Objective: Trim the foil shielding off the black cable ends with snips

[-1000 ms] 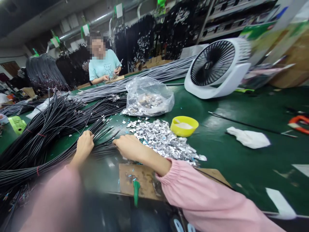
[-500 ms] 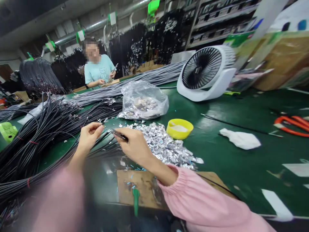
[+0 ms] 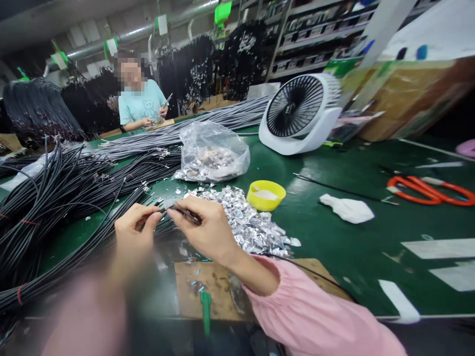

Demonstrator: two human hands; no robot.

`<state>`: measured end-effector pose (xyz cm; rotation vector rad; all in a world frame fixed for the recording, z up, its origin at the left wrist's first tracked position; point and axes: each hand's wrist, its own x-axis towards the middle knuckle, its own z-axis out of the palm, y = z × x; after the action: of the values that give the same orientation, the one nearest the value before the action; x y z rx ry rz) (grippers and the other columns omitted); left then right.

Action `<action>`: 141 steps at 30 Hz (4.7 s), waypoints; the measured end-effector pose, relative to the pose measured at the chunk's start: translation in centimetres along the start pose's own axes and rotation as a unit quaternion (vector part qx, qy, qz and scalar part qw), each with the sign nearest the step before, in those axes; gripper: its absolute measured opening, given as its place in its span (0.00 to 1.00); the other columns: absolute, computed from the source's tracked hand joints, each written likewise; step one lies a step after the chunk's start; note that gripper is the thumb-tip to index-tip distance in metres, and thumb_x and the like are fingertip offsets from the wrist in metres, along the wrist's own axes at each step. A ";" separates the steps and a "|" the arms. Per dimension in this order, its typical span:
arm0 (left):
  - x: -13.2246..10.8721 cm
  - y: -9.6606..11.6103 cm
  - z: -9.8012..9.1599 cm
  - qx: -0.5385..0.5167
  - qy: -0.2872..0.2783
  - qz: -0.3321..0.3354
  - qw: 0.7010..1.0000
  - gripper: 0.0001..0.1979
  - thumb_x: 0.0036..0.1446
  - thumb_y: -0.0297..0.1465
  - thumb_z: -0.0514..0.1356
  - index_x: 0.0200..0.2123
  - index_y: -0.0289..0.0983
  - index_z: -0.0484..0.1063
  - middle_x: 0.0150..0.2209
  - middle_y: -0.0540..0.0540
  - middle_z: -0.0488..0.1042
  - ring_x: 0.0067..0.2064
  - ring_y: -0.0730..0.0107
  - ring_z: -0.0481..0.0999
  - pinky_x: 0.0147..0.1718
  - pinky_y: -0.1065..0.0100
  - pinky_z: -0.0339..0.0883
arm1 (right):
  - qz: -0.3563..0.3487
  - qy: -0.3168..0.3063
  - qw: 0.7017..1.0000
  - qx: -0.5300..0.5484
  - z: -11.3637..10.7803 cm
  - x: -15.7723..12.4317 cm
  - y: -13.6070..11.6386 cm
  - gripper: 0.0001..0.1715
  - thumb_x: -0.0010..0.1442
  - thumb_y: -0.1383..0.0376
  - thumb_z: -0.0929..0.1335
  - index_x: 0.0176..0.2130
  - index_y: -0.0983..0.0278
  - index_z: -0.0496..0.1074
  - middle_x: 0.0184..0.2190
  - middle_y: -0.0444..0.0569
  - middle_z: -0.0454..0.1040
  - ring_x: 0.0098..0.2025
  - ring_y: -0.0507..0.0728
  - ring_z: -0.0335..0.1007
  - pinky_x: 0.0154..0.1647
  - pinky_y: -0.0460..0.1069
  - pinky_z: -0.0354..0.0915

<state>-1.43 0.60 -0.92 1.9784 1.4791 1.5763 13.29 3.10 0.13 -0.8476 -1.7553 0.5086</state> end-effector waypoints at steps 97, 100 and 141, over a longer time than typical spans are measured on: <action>0.1 1.3 -0.7 -0.167 -0.160 -0.172 0.958 0.16 0.57 0.36 0.52 0.21 0.34 0.67 0.15 0.55 0.57 0.18 0.80 0.55 0.18 0.74 0.48 | -0.052 -0.010 0.999 0.008 -1.0 0.3 0.6 0.09 0.54 0.69 0.66 0.23 0.65 0.67 0.20 0.43 0.64 0.21 0.48 0.59 0.21 0.44 0.56; 0.1 1.3 -0.9 -0.219 -0.149 -0.172 0.949 0.15 0.56 0.37 0.54 0.22 0.34 0.68 0.16 0.54 0.59 0.18 0.80 0.56 0.18 0.75 0.49 | 0.054 0.058 0.997 0.010 -1.1 0.7 1.3 0.11 0.53 0.63 0.67 0.23 0.64 0.66 0.17 0.42 0.62 0.19 0.48 0.55 0.17 0.44 0.53; -0.3 1.4 -0.6 -0.108 -0.087 -0.111 0.984 0.11 0.45 0.29 0.64 0.18 0.35 0.65 0.19 0.54 0.62 0.21 0.79 0.61 0.19 0.76 0.53 | 0.240 -0.106 0.949 0.172 -0.7 0.2 0.3 0.20 0.47 0.51 0.69 0.23 0.66 0.68 0.12 0.36 0.52 0.15 0.46 0.45 0.14 0.44 0.44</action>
<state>-1.11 -0.48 0.07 1.7167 1.3453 1.3688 14.03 3.41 0.28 -0.9933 -1.5750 1.2313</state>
